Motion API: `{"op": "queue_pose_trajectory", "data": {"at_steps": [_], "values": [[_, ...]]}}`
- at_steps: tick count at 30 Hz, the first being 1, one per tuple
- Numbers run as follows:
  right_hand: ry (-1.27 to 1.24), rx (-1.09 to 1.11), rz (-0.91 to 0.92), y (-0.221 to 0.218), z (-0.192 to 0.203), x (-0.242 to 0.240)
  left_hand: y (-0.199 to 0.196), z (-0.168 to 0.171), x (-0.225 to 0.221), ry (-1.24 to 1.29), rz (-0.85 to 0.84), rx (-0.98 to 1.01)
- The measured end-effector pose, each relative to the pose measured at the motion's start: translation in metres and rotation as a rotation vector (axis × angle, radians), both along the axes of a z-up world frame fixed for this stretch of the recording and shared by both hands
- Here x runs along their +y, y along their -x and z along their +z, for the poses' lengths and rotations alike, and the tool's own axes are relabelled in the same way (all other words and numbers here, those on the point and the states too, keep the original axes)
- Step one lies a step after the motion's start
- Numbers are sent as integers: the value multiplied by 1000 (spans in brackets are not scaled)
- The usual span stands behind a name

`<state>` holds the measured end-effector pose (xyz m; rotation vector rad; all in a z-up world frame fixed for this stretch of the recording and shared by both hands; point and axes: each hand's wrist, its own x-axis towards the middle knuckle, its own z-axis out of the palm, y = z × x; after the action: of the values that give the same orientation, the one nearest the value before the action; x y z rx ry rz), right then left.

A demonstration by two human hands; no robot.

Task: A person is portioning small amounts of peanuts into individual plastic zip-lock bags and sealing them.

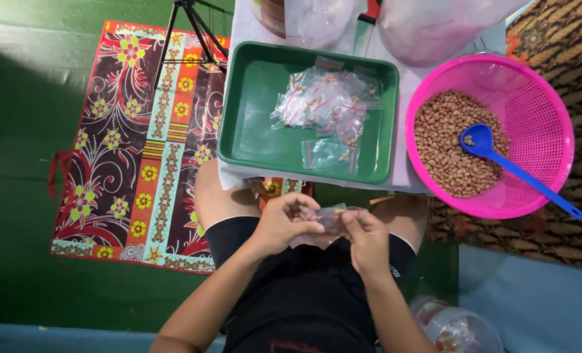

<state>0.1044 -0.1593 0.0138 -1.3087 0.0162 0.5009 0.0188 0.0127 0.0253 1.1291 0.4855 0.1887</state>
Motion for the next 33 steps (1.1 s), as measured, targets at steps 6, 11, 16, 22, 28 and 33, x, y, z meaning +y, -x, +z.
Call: {"op": "queue_pose_trajectory", "data": {"at_steps": [6,11,16,22,28,33], "values": [[-236,-33,-49,-14,24,-6,-2,-6,-3,-91,62,15],[-165,-118,-10,-19,20,-14,5,-4,-8,-166,144,-66],[-158,76,344,-4,-6,-13,-1,10,-24,-134,216,-174],[-173,207,90,10,-8,2,3,-15,-32,-38,217,-217],[258,-303,35,-2,14,2,8,12,-13,-424,84,24],[487,-916,355,-16,51,-1,9,56,1,-1391,-121,-312]]}}
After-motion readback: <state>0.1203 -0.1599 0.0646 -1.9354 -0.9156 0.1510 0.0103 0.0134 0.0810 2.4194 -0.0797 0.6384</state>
